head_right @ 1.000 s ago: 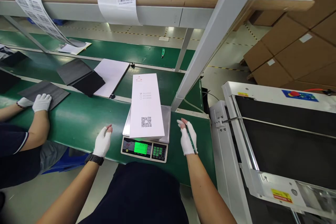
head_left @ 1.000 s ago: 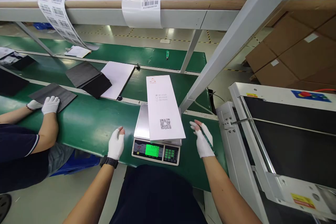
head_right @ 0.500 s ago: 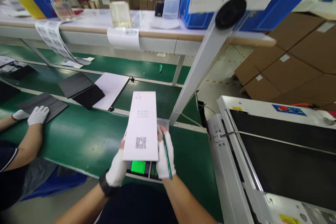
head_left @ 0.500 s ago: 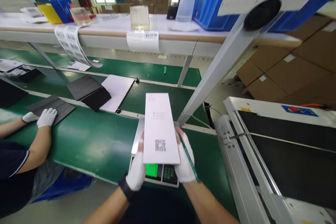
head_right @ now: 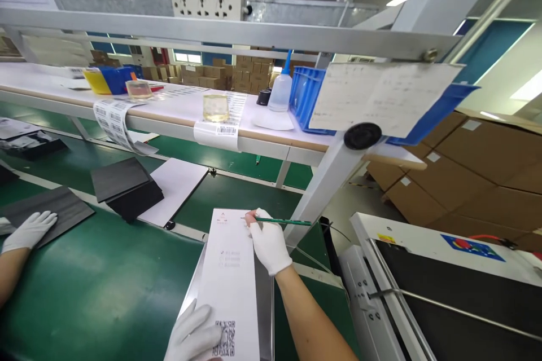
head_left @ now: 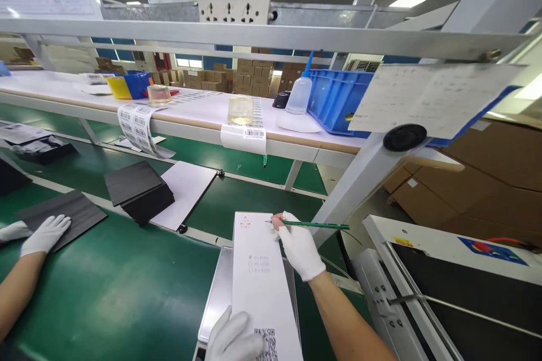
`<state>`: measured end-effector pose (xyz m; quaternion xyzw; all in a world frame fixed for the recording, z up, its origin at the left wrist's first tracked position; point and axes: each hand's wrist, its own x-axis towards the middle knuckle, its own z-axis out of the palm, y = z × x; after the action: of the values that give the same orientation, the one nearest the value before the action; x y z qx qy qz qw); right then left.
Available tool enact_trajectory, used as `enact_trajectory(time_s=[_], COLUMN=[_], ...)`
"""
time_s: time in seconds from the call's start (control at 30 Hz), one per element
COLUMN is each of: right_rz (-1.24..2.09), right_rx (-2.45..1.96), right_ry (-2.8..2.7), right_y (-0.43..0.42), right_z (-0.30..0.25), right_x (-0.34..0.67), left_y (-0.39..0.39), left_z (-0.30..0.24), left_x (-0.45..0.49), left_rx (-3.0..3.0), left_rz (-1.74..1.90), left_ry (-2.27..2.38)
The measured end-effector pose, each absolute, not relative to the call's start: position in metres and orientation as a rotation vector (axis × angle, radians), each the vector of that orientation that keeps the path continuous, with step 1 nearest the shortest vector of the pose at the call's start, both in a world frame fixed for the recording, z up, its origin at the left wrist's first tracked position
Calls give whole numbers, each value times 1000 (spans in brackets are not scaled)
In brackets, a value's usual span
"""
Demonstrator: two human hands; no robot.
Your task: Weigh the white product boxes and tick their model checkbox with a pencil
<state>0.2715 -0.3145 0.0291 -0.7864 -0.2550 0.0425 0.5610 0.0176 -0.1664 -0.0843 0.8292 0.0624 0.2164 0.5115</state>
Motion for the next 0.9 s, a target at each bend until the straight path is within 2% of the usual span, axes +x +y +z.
enact_trajectory(time_s=[0.07, 0.17, 0.27, 0.33, 0.47, 0.67, 0.9], right_rz=[103, 82, 77, 80, 72, 75, 71], right_rx=[-1941, -2065, -2102, -2093, -2074, -2041, -2033], right_ry=[-593, -616, -637, -621, -594, -562, -540], right_y=[-301, -292, -291, -292, -292, -293, -293], right_z=[28, 25, 23, 22, 21, 17, 13], right_x=[283, 292, 295, 295, 294, 296, 297], left_y=[-62, 141, 313, 376, 392, 351, 357], left_z=[-64, -59, -107, -148, -186, -153, -121], left_x=[18, 6, -19, -34, -45, -32, -19], left_rx=[2001, 2025, 2485, 2593, 2654, 2693, 2740], left_rz=[638, 899, 1237, 1269, 1333, 1371, 1334], left_ry=[172, 245, 85, 141, 79, -34, -205])
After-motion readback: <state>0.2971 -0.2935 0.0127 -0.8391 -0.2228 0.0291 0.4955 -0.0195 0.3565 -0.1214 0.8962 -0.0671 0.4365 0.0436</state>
